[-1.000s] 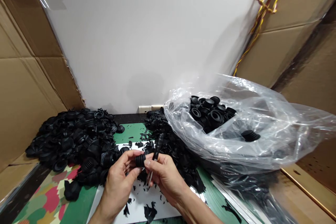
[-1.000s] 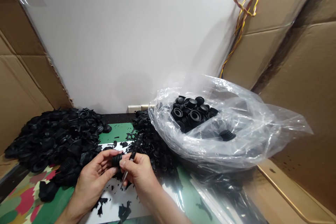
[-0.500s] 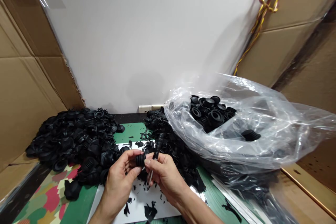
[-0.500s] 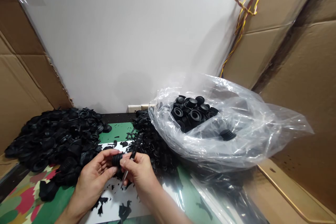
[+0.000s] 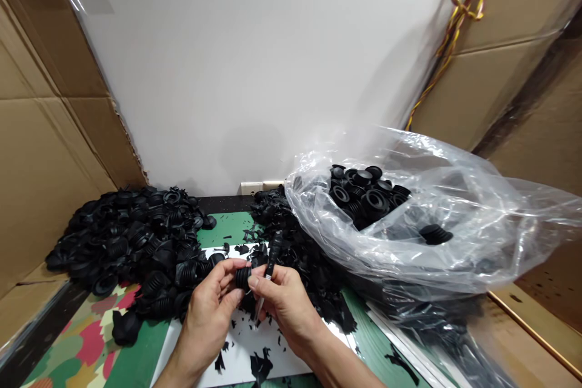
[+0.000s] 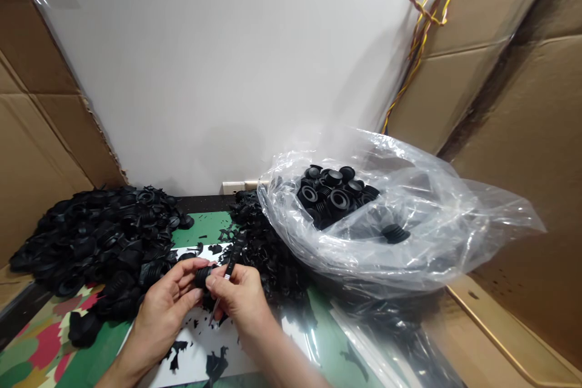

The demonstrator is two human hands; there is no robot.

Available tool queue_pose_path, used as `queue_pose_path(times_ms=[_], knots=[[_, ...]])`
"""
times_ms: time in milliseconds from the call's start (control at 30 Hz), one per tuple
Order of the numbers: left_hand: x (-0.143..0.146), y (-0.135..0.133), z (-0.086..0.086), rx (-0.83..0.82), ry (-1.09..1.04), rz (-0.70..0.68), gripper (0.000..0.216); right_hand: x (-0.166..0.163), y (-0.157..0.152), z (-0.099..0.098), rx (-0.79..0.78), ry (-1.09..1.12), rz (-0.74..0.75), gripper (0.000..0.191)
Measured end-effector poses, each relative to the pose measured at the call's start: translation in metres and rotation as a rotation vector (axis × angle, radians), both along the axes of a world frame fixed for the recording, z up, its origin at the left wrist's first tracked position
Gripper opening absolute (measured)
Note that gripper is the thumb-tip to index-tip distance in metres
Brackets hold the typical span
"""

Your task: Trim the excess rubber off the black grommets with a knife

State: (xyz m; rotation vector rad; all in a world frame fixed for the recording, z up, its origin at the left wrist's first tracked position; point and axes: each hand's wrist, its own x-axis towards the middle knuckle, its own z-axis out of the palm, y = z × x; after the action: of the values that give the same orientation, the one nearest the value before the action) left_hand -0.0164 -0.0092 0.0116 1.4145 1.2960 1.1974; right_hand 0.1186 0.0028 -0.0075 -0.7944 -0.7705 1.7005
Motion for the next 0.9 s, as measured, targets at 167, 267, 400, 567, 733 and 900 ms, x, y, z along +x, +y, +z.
queue_pose_path(times_ms=[167, 267, 400, 567, 733, 900], knots=[[-0.0002, 0.0001, -0.0002, -0.015, 0.006, -0.018, 0.03, 0.0001, -0.001, -0.0021, 0.014, -0.025, 0.005, 0.025], [-0.0003, 0.0011, -0.0013, -0.021, -0.008, 0.012, 0.03, 0.0005, -0.0004, -0.0018, 0.015, -0.038, 0.014, 0.028], [-0.0005, 0.0026, -0.0015, -0.051, -0.035, 0.097, 0.034, 0.0021, 0.0015, 0.0003, 0.02, -0.074, 0.005, 0.035], [-0.0011, 0.002, 0.0004, -0.026, -0.021, 0.092, 0.029, 0.0037, 0.0026, -0.0018, 0.087, -0.168, -0.028, 0.041], [-0.0028, 0.0006, -0.0028, 0.019, 0.064, 0.059, 0.029, 0.0036, 0.003, -0.008, 0.172, -0.23, -0.016, 0.04], [0.0002, 0.0017, -0.0011, -0.031, -0.024, 0.082, 0.029, 0.0011, 0.0024, -0.0074, 0.153, -0.318, -0.041, 0.031]])
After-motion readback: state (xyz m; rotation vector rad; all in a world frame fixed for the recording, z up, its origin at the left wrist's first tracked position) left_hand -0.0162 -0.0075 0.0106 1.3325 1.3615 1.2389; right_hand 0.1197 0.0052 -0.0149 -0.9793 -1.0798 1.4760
